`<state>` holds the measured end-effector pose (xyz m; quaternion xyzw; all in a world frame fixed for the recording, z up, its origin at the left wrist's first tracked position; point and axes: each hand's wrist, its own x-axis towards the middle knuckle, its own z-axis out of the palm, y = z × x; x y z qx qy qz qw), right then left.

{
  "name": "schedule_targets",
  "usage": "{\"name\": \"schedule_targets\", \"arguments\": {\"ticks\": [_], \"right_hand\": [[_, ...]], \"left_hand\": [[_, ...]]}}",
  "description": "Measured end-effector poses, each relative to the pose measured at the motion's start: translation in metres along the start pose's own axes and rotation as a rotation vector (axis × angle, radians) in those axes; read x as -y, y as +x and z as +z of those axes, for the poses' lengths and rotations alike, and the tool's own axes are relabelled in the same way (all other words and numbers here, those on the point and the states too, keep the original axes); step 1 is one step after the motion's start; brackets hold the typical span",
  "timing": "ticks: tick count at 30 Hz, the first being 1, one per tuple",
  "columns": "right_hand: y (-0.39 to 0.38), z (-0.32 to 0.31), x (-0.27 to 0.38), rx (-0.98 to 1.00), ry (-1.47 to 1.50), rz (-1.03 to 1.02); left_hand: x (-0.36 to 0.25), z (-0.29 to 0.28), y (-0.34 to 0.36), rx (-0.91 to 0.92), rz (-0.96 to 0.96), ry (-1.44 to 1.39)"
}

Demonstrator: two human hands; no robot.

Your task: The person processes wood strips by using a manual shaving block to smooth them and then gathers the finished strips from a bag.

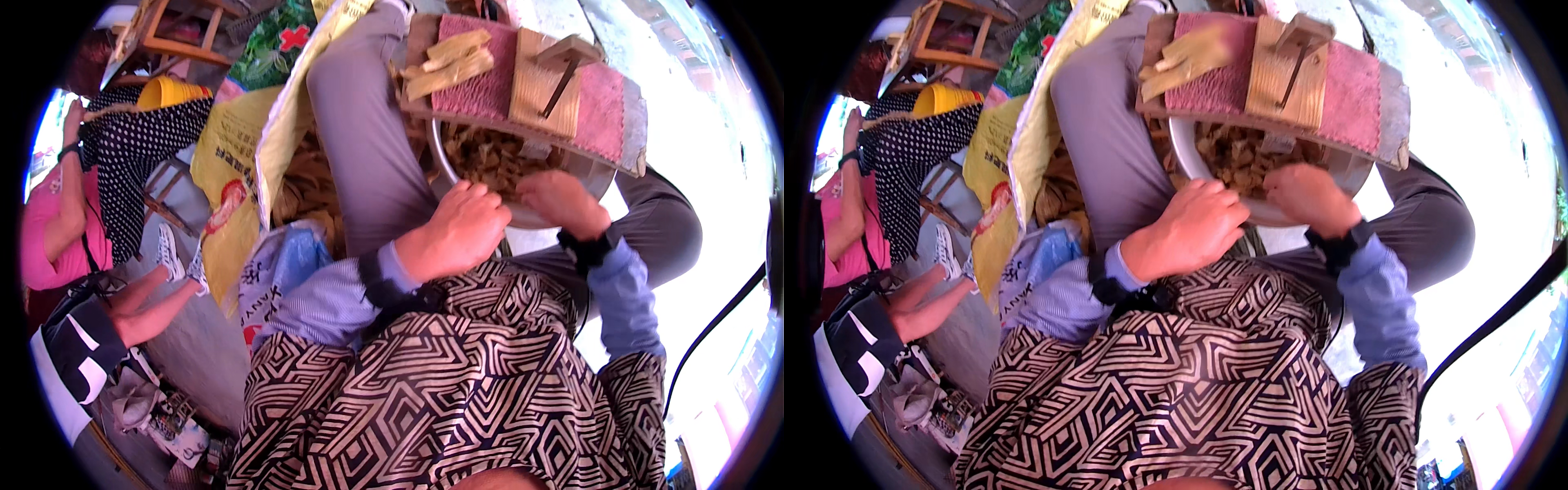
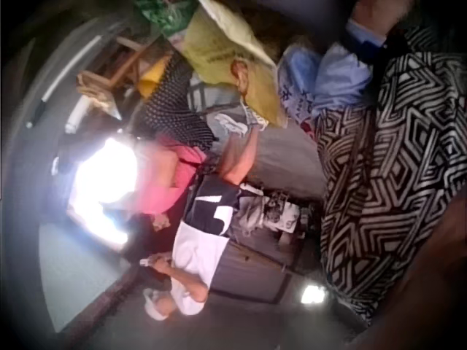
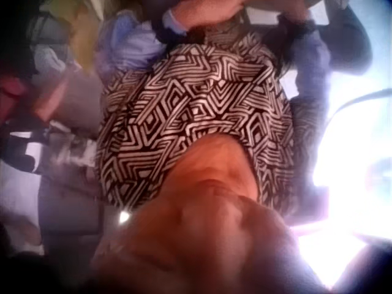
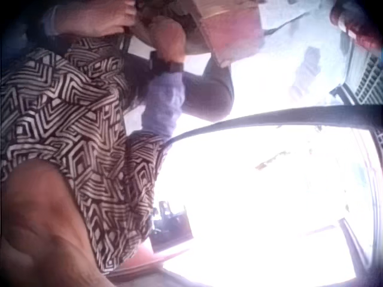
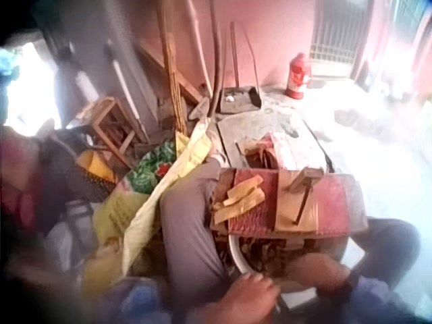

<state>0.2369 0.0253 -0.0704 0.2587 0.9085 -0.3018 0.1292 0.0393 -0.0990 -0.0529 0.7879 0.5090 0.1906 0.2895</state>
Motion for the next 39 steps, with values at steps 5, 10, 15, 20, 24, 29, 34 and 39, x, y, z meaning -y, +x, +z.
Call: {"name": "schedule_targets", "arguments": {"ticks": [5, 10, 15, 20, 24, 29, 34, 39], "right_hand": [[0.002, 0.006, -0.033, 0.296, 0.001, 0.172], [0.015, -0.002, -0.03, 0.469, 0.017, 0.138], [0.054, 0.002, -0.012, 0.543, 0.12, -0.001], [0.071, 0.029, -0.025, 0.735, 0.164, 0.05], [0.092, 0.076, -0.067, 0.941, 0.121, 0.049], [0.109, 0.088, -0.056, 0.5, -0.433, 0.352], [0.098, 0.068, -0.097, -0.028, -0.325, 0.612], [0.076, 0.079, -0.146, -0.028, -0.125, 0.689]], "left_hand": [[0.019, 0.027, 0.011, 0.09, 0.027, 0.197], [0.023, 0.03, 0.012, 0.121, 0.036, 0.171], [0.025, 0.008, 0.009, 0.147, -0.008, -0.056], [0.072, -0.083, -0.038, -0.298, -0.13, -0.738], [0.123, -0.099, -0.095, -0.612, -0.656, -1.044], [0.197, -0.033, -0.121, -0.647, -0.926, -0.624], [0.273, 0.025, -0.145, -0.873, -1.094, -0.835], [0.332, 0.066, -0.176, -0.969, -1.142, -1.178]]}}
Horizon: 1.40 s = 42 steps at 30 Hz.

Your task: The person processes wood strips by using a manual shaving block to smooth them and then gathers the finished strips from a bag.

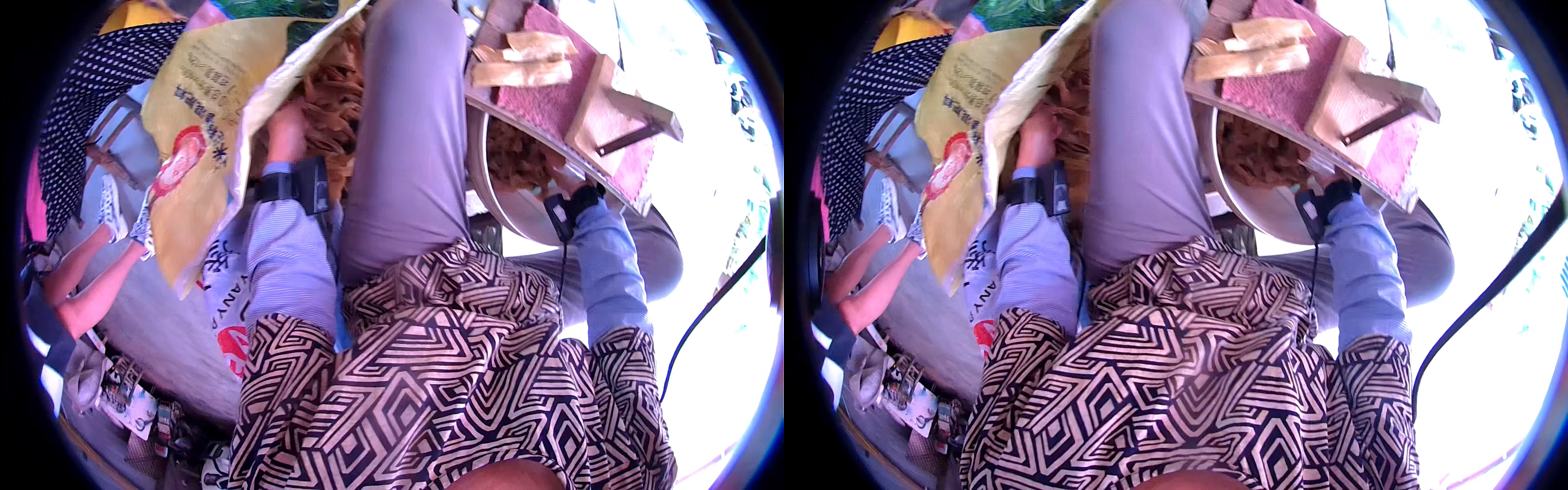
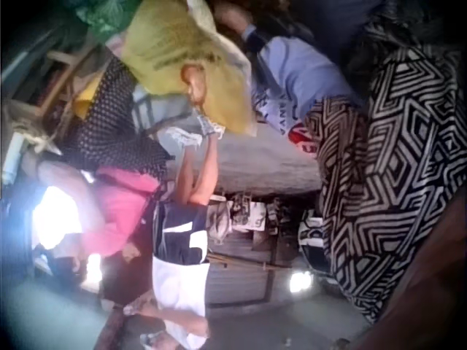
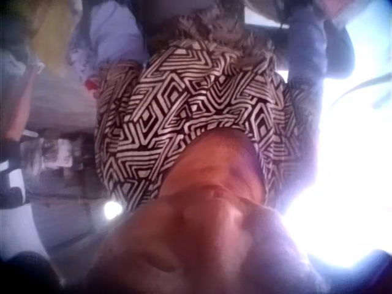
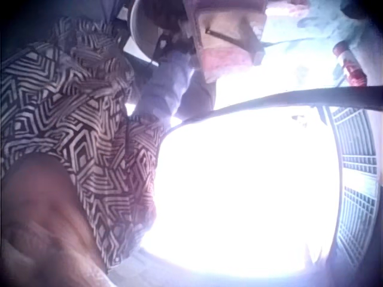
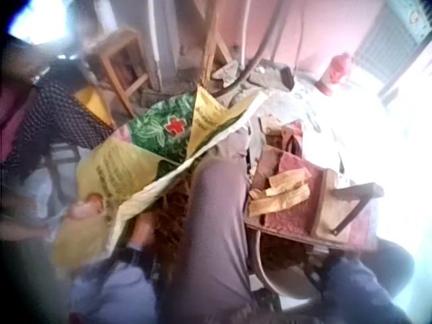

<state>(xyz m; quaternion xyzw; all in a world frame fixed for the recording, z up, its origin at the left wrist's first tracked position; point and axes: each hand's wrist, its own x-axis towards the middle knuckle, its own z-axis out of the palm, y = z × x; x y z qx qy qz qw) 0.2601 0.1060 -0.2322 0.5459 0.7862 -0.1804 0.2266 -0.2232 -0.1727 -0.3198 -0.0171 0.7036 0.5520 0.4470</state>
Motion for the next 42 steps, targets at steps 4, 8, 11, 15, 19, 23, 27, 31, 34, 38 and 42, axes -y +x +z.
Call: {"name": "schedule_targets", "arguments": {"ticks": [4, 8, 11, 15, 19, 23, 27, 31, 34, 38, 42], "right_hand": [[0.006, 0.016, 0.0, 0.307, 0.366, -0.152], [0.0, 0.022, 0.031, 0.625, 0.744, -0.264], [-0.031, -0.01, 0.071, 0.615, 0.89, -0.361], [-0.052, -0.03, 0.071, 0.605, 0.822, -0.367], [-0.1, -0.099, 0.116, 0.406, 0.53, -0.328], [-0.146, -0.131, 0.134, 0.254, 0.53, -0.325], [-0.179, -0.13, 0.133, 0.259, 0.583, -0.339], [-0.202, -0.119, 0.125, 0.159, 0.61, -0.353], [-0.202, -0.107, 0.114, 0.18, 0.671, -0.366], [-0.207, -0.103, 0.112, 0.115, 0.621, -0.385], [-0.212, -0.104, 0.112, 0.101, 0.622, -0.404]], "left_hand": [[-0.026, 0.002, -0.002, -0.333, 0.282, 0.159], [-0.069, -0.024, -0.001, -0.527, 0.561, 0.437], [-0.096, -0.019, -0.011, -0.255, 0.429, 0.829], [-0.082, 0.016, -0.058, 0.232, 0.579, 1.641], [0.032, 0.019, -0.04, 0.122, 1.053, 1.683], [-0.012, 0.062, -0.012, 0.054, 1.116, 1.533], [0.004, 0.066, -0.005, -0.043, 1.04, 1.44], [0.008, 0.065, -0.035, 0.169, 0.778, 1.731], [0.002, 0.046, -0.035, 0.25, 0.692, 1.594], [-0.056, 0.068, -0.064, 0.327, 0.244, 1.885], [0.017, 0.006, -0.052, -0.081, 0.881, 1.906]]}}
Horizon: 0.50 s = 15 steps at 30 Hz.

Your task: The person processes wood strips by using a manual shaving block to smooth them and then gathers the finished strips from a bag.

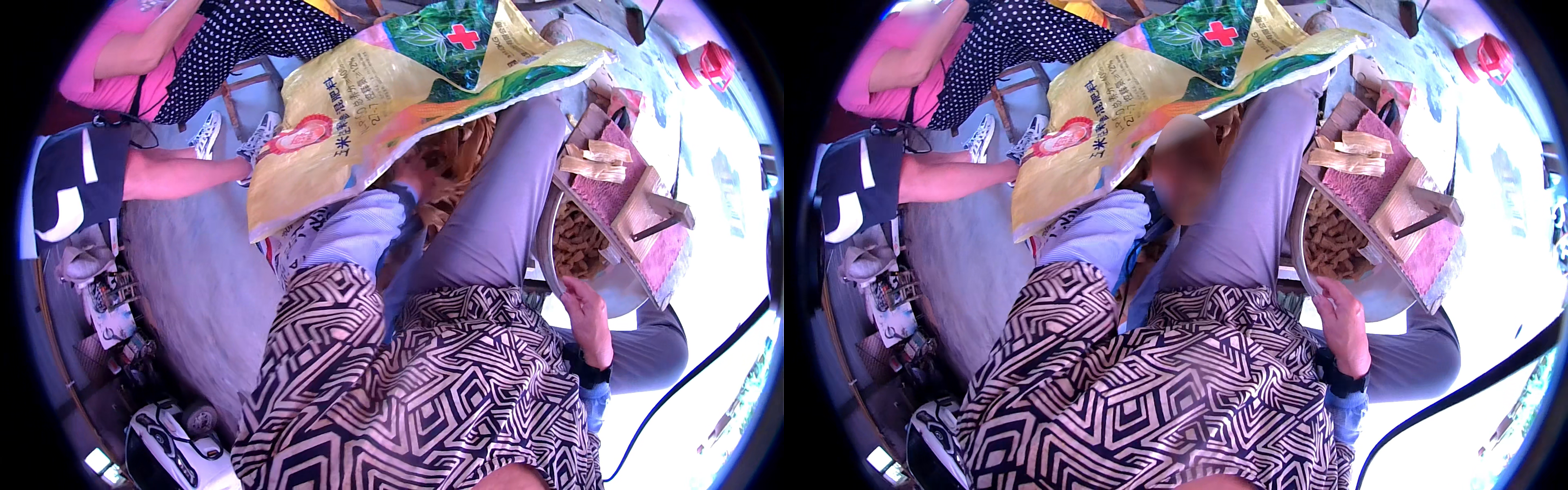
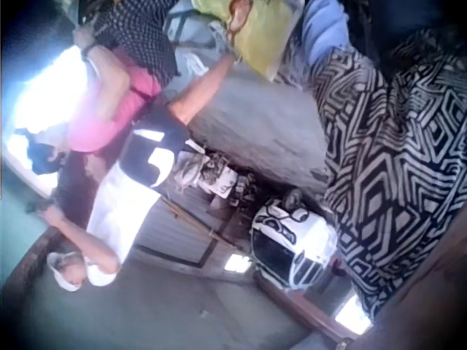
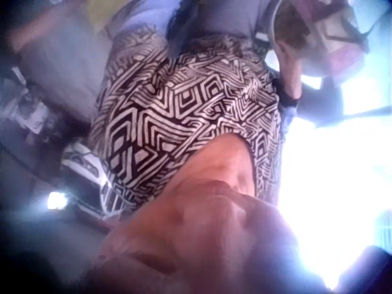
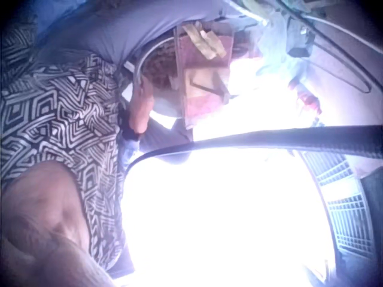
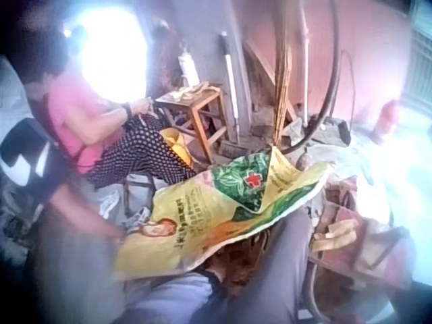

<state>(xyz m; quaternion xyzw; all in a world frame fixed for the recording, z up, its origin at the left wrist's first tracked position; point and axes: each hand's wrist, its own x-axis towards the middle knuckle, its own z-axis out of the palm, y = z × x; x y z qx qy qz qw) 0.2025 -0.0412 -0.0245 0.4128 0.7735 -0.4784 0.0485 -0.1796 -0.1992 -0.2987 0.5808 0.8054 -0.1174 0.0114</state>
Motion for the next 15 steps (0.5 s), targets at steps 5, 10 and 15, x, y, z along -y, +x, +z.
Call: {"name": "schedule_targets", "arguments": {"ticks": [5, 10, 15], "right_hand": [[-0.004, -0.003, -0.004, -0.041, 0.019, -0.022], [-0.011, -0.012, -0.007, -0.069, 0.071, -0.033], [0.002, -0.026, 0.016, -0.095, 0.078, -0.204]], "left_hand": [[0.008, -0.062, -0.019, 0.205, 0.033, -0.066], [0.007, -0.173, -0.009, 0.242, -0.043, -0.375], [0.034, -0.279, -0.031, 0.332, -0.009, -0.652]]}}
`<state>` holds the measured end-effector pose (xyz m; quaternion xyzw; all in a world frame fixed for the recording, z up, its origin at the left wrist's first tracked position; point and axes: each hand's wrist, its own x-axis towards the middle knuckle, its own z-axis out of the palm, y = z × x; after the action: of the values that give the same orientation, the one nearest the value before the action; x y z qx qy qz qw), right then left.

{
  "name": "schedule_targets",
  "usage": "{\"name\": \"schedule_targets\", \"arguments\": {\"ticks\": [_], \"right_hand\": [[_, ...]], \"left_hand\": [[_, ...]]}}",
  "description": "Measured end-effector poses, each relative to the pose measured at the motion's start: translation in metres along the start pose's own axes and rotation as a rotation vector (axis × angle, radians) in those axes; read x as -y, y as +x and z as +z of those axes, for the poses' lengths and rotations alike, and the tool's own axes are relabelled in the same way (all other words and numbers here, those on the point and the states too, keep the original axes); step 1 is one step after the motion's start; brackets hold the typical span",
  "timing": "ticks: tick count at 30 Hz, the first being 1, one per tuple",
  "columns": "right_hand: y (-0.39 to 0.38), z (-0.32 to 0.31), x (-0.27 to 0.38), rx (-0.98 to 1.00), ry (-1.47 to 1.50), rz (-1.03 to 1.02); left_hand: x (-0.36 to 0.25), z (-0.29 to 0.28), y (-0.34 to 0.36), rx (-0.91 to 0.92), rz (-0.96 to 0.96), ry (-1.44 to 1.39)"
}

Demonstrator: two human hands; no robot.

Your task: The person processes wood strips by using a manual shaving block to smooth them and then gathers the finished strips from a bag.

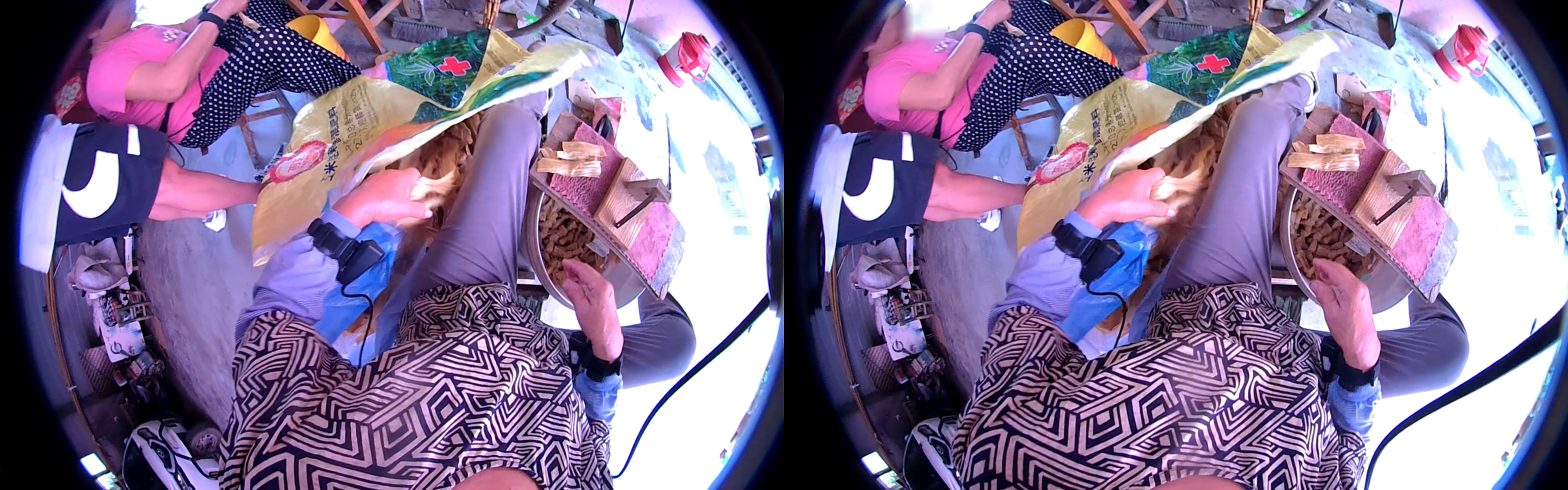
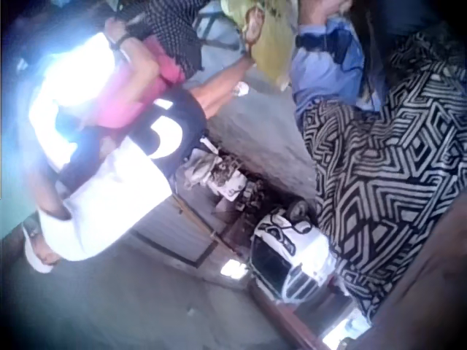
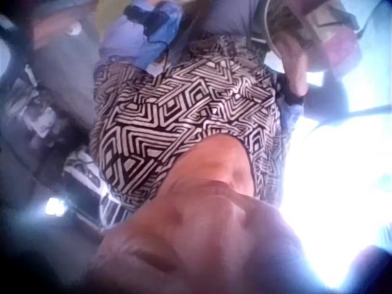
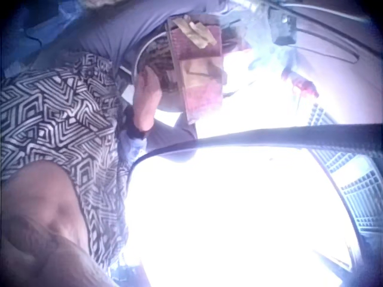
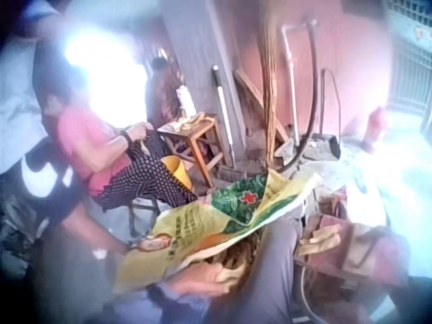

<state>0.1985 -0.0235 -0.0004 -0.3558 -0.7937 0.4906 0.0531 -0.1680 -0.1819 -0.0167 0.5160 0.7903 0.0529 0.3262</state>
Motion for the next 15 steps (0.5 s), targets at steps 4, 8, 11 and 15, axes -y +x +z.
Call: {"name": "schedule_targets", "arguments": {"ticks": [4, 8, 11, 15], "right_hand": [[0.015, -0.004, 0.019, -0.002, 0.041, -0.086], [0.019, -0.002, 0.051, -0.03, 0.167, -0.31], [0.026, 0.003, 0.075, -0.242, 0.002, -0.77], [0.011, -0.003, 0.083, -0.35, -0.043, -0.839]], "left_hand": [[-0.039, -0.036, -0.028, -0.19, 0.008, -0.286], [-0.106, -0.055, -0.063, -0.204, 0.297, -0.797], [-0.192, -0.067, -0.085, -0.162, 0.723, -0.967], [-0.307, -0.05, -0.084, -0.293, 1.166, -0.924]]}}
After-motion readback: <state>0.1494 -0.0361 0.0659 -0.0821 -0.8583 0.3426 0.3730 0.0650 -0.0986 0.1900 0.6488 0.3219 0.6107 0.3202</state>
